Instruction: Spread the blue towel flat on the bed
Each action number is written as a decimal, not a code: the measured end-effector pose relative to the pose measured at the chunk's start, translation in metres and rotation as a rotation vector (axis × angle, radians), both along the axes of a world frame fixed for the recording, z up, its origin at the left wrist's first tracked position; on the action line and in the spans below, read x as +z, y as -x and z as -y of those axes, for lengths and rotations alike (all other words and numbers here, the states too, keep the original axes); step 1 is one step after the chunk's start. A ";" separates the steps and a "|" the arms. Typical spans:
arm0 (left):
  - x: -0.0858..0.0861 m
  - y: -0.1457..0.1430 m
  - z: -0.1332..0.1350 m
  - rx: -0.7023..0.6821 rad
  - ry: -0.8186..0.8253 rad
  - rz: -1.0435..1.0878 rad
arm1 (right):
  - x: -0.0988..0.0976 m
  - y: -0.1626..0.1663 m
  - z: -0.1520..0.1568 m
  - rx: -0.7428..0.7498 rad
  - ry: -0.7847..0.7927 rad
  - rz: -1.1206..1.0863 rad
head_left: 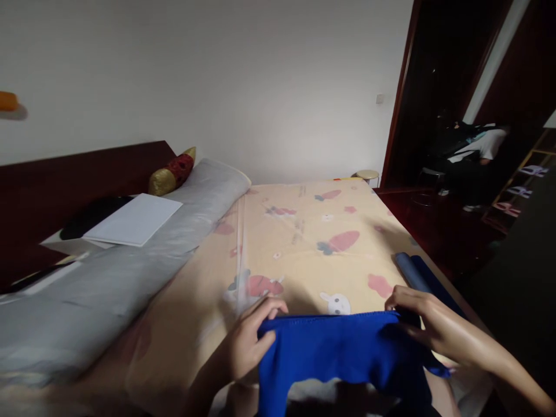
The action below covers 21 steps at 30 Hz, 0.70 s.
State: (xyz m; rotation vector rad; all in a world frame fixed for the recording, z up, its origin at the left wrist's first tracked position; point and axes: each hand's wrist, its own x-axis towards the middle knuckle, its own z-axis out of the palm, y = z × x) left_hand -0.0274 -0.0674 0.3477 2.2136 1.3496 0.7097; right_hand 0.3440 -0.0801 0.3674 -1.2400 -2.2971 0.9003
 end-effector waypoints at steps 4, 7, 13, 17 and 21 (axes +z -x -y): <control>-0.024 0.025 -0.029 0.021 0.052 -0.004 | -0.004 -0.006 -0.006 -0.079 -0.089 0.091; -0.063 0.047 -0.057 0.042 0.161 0.065 | -0.033 -0.017 -0.024 -0.133 -0.120 0.216; -0.166 0.083 -0.087 0.253 0.194 0.188 | -0.149 -0.047 -0.071 -0.336 -0.051 0.482; -0.213 0.103 -0.083 0.358 0.242 0.260 | -0.219 -0.067 -0.076 -0.397 0.041 0.523; -0.237 0.125 -0.074 0.461 0.316 0.350 | -0.260 -0.094 -0.075 -0.438 0.111 0.481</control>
